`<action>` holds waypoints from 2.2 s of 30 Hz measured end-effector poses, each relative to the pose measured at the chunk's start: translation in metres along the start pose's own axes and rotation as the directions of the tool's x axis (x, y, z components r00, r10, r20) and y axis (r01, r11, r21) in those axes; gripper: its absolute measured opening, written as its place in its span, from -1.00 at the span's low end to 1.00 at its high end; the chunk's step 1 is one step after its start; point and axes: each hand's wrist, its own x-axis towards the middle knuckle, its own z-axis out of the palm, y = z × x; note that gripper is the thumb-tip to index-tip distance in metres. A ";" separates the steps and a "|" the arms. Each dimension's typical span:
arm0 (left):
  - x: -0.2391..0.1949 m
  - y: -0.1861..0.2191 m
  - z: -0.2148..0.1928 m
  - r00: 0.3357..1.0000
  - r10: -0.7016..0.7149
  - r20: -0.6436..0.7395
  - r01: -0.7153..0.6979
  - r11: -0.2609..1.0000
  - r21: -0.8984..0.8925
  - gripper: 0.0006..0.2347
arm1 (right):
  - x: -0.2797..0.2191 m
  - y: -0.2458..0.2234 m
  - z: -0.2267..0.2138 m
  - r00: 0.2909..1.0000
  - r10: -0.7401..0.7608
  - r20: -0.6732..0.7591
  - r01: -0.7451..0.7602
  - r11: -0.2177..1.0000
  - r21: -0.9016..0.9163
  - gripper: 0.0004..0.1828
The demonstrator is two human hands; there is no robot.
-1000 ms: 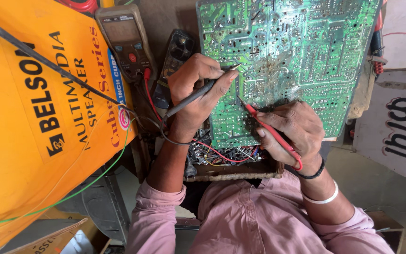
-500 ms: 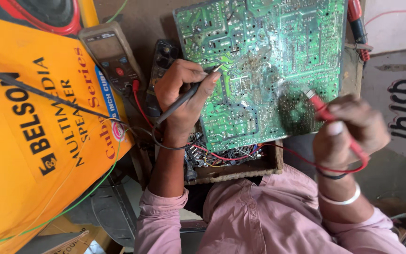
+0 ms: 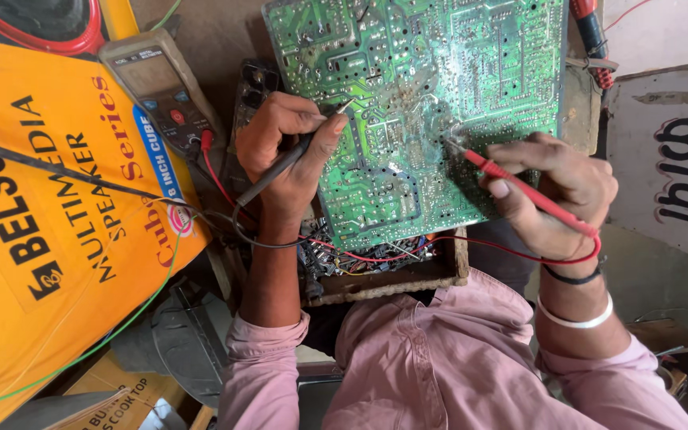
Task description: The person uses a multimeter to test points on a green circuit board. They hold the board with one hand and probe various solder joints and traces with the multimeter leads in the other, moving between different areas of the board throughout the clip.
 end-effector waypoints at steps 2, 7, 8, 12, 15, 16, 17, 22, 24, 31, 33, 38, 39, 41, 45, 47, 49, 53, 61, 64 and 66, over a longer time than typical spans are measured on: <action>0.000 0.001 -0.001 1.000 0.000 0.003 0.000 1.000 0.013 -0.74 | 0.009 0.007 0.007 0.999 -0.032 0.010 0.032 0.999 -0.014 -0.79; -0.002 0.005 -0.001 0.999 -0.047 0.007 0.047 0.999 -0.027 -0.75 | 0.014 0.007 0.015 0.995 -0.094 0.042 0.100 0.980 -0.172 -0.86; -0.002 0.005 -0.001 0.999 -0.050 0.010 0.051 0.999 -0.013 -0.75 | 0.015 0.006 0.016 0.994 -0.100 0.035 0.104 0.979 -0.174 -0.86; -0.001 0.006 -0.002 0.998 -0.063 0.013 0.063 0.998 0.006 -0.76 | 0.019 0.001 0.020 0.989 -0.141 0.047 0.147 0.970 -0.192 -0.85; -0.001 0.006 -0.002 0.998 -0.057 0.013 0.057 0.998 0.006 -0.76 | 0.023 -0.004 0.022 0.986 -0.156 0.061 0.164 0.971 -0.172 -0.85; -0.002 0.006 -0.002 0.999 -0.052 0.013 0.052 0.999 0.006 -0.76 | 0.024 -0.004 0.022 0.988 -0.146 0.046 0.152 0.970 -0.190 -0.85; -0.002 0.005 -0.002 0.998 -0.056 0.013 0.056 0.998 -0.002 -0.76 | 0.024 -0.005 0.023 0.991 -0.134 0.030 0.137 0.969 -0.207 -0.86; -0.003 0.004 -0.001 0.998 -0.058 0.003 0.058 0.998 0.004 -0.75 | 0.024 0.000 0.022 0.982 -0.178 0.058 0.185 0.966 -0.178 -0.87; -0.002 0.002 -0.001 0.998 -0.055 -0.005 0.055 0.998 -0.003 -0.75 | 0.020 0.003 0.023 0.985 -0.172 0.020 0.172 0.958 -0.229 -0.87; -0.003 0.008 0.000 0.995 -0.096 -0.010 0.096 0.995 0.036 -0.73 | -0.016 0.004 0.002 0.985 -0.174 -0.024 0.173 0.984 -0.046 -0.85; -0.006 0.006 0.000 0.995 -0.097 -0.007 0.098 0.994 0.042 -0.73 | -0.029 0.007 0.002 0.976 -0.215 0.017 0.216 0.972 -0.096 -0.80; -0.007 0.003 0.001 0.995 -0.101 -0.019 0.102 0.994 0.047 -0.73 | -0.044 0.012 -0.005 0.982 -0.155 -0.105 0.130 0.969 -0.212 -0.79; -0.007 0.003 0.001 0.994 -0.106 -0.020 0.107 0.993 0.041 -0.74 | -0.043 0.012 -0.006 0.978 -0.120 -0.170 0.080 0.972 -0.222 -0.80; -0.007 0.004 0.000 0.994 -0.110 -0.021 0.110 0.993 0.041 -0.74 | -0.039 0.009 -0.012 0.976 0.041 -0.216 -0.074 0.986 -0.148 -0.74; -0.007 0.003 0.000 0.994 -0.106 -0.018 0.107 0.993 0.058 -0.73 | -0.020 0.002 -0.021 0.988 0.068 -0.139 -0.099 0.970 -0.224 -0.72; -0.009 0.003 0.000 0.994 -0.111 -0.018 0.111 0.992 0.064 -0.73 | -0.011 0.003 -0.017 0.993 -0.022 -0.116 -0.003 0.978 -0.211 -0.78; -0.009 0.002 0.000 0.993 -0.112 -0.021 0.114 0.991 0.070 -0.72 | -0.002 0.009 -0.008 0.992 -0.079 -0.093 0.059 0.978 -0.200 -0.83; -0.008 0.001 0.001 0.996 -0.087 -0.019 0.088 0.994 0.061 -0.72 | 0.006 0.020 0.002 0.995 -0.077 -0.058 0.063 0.975 -0.214 -0.88; -0.008 0.000 0.000 0.995 -0.102 -0.021 0.102 0.995 -0.002 -0.72 | 0.007 0.015 0.001 0.997 -0.076 0.002 0.074 0.966 -0.249 -0.87; -0.006 0.003 0.001 0.997 -0.078 -0.015 0.079 0.996 0.047 -0.72 | 0.008 0.011 0.003 0.998 -0.058 -0.037 0.049 0.978 -0.201 -0.85; -0.002 0.002 0.001 0.999 -0.043 -0.024 0.044 0.998 0.045 -0.73 | 0.008 0.009 0.002 0.995 -0.040 -0.092 0.029 0.992 -0.122 -0.84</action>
